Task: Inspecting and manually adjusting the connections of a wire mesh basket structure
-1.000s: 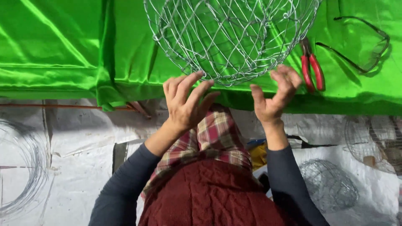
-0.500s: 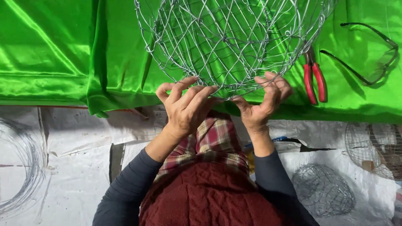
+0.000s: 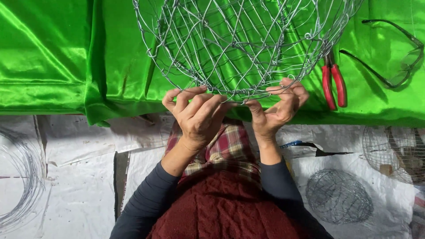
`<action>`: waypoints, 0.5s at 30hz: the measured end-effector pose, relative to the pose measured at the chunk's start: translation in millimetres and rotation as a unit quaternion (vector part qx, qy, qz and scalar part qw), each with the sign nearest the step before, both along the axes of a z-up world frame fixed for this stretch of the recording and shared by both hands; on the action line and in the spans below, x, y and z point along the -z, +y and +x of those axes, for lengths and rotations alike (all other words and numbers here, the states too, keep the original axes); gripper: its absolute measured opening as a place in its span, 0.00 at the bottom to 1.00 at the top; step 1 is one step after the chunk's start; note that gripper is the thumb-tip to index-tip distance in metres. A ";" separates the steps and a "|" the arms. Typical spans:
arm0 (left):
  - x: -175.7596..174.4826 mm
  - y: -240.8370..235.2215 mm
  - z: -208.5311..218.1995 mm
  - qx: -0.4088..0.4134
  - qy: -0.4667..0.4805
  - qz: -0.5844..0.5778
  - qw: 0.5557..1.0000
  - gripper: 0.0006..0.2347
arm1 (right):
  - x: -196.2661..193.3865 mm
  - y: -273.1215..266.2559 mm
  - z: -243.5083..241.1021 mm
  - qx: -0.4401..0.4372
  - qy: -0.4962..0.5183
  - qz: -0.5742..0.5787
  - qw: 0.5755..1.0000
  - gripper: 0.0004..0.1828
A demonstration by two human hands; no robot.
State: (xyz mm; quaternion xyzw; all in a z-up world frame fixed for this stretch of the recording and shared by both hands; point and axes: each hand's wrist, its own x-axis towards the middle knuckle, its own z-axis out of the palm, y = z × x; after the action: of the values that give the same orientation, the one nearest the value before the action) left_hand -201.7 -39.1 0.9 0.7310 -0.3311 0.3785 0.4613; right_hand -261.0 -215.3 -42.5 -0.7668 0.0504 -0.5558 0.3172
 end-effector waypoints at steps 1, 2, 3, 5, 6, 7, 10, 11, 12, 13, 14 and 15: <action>0.6 -1.1 -0.6 0.000 0.003 -0.006 1.000 0.05 | 0.1 0.9 0.3 0.004 0.000 0.004 1.000 0.35; 1.8 -1.6 -0.9 0.000 0.004 -0.006 1.000 0.05 | 1.9 0.3 0.7 0.005 0.001 0.004 1.000 0.35; 2.8 -2.4 -0.9 -0.002 0.006 -0.007 1.000 0.04 | 3.3 -0.6 1.6 0.005 -0.001 0.003 1.000 0.34; 3.3 -3.4 -1.2 -0.004 0.006 -0.010 1.000 0.04 | 2.6 -1.3 1.8 0.005 -0.004 0.001 1.000 0.33; 3.0 -3.7 -1.5 -0.003 0.009 -0.012 1.000 0.04 | 0.6 -1.1 1.2 0.006 0.000 -0.006 1.000 0.33; 2.7 -3.6 -2.1 -0.002 0.013 -0.013 1.000 0.04 | -1.3 -0.4 0.6 0.007 0.005 -0.012 1.000 0.32; 6.3 -4.5 -2.3 -0.001 0.014 -0.026 1.000 0.04 | -3.8 1.1 -0.6 -0.001 0.001 -0.006 1.000 0.31; 6.0 -3.2 -2.9 -0.001 0.011 -0.027 1.000 0.04 | -5.1 1.9 -3.1 -0.001 -0.002 -0.008 1.000 0.31; 5.7 -2.1 -3.2 0.006 0.005 -0.022 1.000 0.05 | -6.3 2.5 -5.3 -0.009 0.007 -0.010 1.000 0.31; 5.9 -0.4 -4.0 0.013 0.001 -0.016 1.000 0.07 | -7.0 3.8 -8.3 -0.016 0.018 -0.012 1.000 0.32; 11.7 5.0 -3.3 0.013 0.000 -0.017 1.000 0.07 | -0.8 -2.8 -12.3 -0.016 0.017 -0.012 1.000 0.32; 17.5 9.2 -2.0 0.032 -0.005 -0.045 0.998 0.12 | 5.4 -10.6 -16.1 -0.037 0.001 0.000 0.999 0.31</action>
State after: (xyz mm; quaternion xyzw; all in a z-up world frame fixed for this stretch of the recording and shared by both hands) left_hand -203.7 -29.9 -16.6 0.6963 -0.3392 0.3822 0.5040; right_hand -277.1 -225.9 -47.9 -0.7687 0.0222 -0.5431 0.3372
